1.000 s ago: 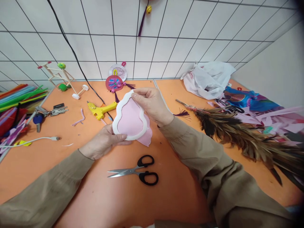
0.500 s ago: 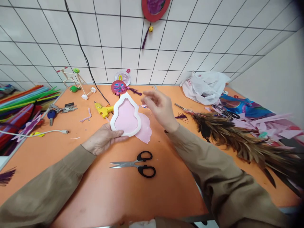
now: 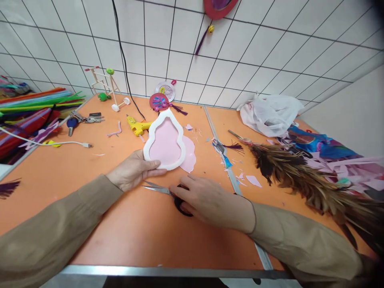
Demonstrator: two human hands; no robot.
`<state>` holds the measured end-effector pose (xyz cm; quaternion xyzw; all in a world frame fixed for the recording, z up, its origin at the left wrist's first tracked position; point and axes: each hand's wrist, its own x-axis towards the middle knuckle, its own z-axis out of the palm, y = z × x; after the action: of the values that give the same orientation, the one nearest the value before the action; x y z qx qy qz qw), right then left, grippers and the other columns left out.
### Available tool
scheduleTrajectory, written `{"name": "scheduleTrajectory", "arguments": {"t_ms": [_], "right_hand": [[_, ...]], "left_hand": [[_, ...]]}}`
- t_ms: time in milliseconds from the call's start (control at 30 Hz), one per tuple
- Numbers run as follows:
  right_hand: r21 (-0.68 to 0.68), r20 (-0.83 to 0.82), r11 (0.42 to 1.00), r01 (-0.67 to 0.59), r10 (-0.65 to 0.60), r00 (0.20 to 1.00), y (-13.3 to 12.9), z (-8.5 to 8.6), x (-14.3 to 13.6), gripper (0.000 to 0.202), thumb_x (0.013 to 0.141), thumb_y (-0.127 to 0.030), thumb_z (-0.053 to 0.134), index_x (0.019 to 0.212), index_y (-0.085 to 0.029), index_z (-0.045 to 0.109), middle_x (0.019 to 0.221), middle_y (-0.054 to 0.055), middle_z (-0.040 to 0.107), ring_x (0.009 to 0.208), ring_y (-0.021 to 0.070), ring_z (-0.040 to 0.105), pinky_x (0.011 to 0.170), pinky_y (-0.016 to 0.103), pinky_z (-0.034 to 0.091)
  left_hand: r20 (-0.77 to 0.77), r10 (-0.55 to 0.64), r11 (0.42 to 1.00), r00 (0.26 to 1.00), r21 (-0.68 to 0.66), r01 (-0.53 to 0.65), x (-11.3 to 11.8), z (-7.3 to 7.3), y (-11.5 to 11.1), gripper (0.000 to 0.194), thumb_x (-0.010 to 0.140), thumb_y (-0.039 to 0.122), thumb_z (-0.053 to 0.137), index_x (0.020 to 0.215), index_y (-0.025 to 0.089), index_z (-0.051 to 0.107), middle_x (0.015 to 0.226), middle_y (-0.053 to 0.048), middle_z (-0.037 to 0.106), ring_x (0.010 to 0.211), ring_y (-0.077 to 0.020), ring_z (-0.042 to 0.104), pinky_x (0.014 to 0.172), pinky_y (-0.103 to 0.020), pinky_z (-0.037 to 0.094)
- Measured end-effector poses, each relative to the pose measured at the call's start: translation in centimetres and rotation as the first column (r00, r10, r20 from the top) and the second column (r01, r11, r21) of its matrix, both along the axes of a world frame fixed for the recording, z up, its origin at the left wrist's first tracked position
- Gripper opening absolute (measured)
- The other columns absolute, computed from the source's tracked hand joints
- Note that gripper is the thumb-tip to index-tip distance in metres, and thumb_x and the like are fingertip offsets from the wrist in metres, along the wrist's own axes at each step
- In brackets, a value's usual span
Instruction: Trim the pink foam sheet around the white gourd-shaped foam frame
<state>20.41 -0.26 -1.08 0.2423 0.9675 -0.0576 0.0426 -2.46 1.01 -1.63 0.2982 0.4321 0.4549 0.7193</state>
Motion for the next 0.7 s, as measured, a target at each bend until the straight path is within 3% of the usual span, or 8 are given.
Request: {"name": "scheduleTrajectory", "arguments": {"t_ms": [67, 133, 300, 467, 700], "right_hand": [[-0.032, 0.016, 0.999, -0.008, 0.008, 1.0, 0.3, 0.1, 0.1, 0.015, 0.094, -0.021, 0.057, 0.106, -0.017, 0.065, 0.097, 0.008, 0.059, 0.073, 0.017, 0.049, 0.056, 0.031, 0.03], [-0.054, 0.014, 0.997, -0.06, 0.06, 0.998, 0.5, 0.3, 0.2, 0.019, 0.095, -0.011, 0.05, 0.105, -0.016, 0.065, 0.102, 0.008, 0.059, 0.071, 0.0146, 0.049, 0.057, 0.03, 0.033], [0.04, 0.014, 0.964, -0.262, 0.261, 0.965, 0.4, 0.9, 0.1, 0.058, 0.086, -0.002, 0.049, 0.142, -0.019, 0.05, 0.105, 0.008, 0.06, 0.069, 0.0156, 0.047, 0.057, 0.03, 0.035], [0.011, 0.067, 0.959, -0.282, 0.281, 0.957, 0.2, 1.5, 0.0, 0.068, 0.08, -0.005, 0.055, 0.145, -0.022, 0.048, 0.097, 0.007, 0.06, 0.072, 0.0188, 0.046, 0.062, 0.033, 0.035], [-0.065, 0.1, 0.957, -0.281, 0.287, 0.953, -0.5, 2.4, 0.0, 0.064, 0.076, -0.004, 0.058, 0.139, -0.009, 0.049, 0.097, 0.01, 0.063, 0.085, 0.0236, 0.05, 0.07, 0.035, 0.04]], "left_hand": [[-0.006, 0.015, 1.0, 1.0, 0.021, -0.015, -0.2, -0.2, 0.0, 0.03, 0.067, 0.007, 0.084, 0.096, 0.013, 0.079, 0.108, -0.014, 0.079, 0.106, -0.0315, 0.073, 0.084, -0.035, 0.064], [-0.018, 0.028, 0.999, 0.999, 0.036, -0.027, -0.4, -0.3, 0.0, 0.032, 0.067, 0.007, 0.085, 0.097, 0.012, 0.079, 0.107, -0.014, 0.079, 0.106, -0.0321, 0.073, 0.086, -0.037, 0.064], [-0.05, 0.042, 0.997, 0.998, 0.069, -0.039, -0.8, -0.6, 0.0, 0.032, 0.071, 0.008, 0.082, 0.102, 0.01, 0.078, 0.113, -0.016, 0.077, 0.111, -0.0338, 0.071, 0.095, -0.042, 0.061], [-0.05, 0.049, 0.995, 0.998, 0.089, -0.045, -0.6, -0.4, -0.2, 0.033, 0.072, 0.007, 0.081, 0.105, 0.01, 0.077, 0.117, -0.018, 0.076, 0.118, -0.036, 0.068, 0.101, -0.045, 0.057], [-0.035, 0.158, 0.977, 0.987, 0.153, -0.151, 0.2, -0.4, -0.4, 0.032, 0.074, 0.003, 0.077, 0.105, 0.01, 0.075, 0.12, -0.015, 0.075, 0.116, -0.0328, 0.069, 0.098, -0.041, 0.06]]}}
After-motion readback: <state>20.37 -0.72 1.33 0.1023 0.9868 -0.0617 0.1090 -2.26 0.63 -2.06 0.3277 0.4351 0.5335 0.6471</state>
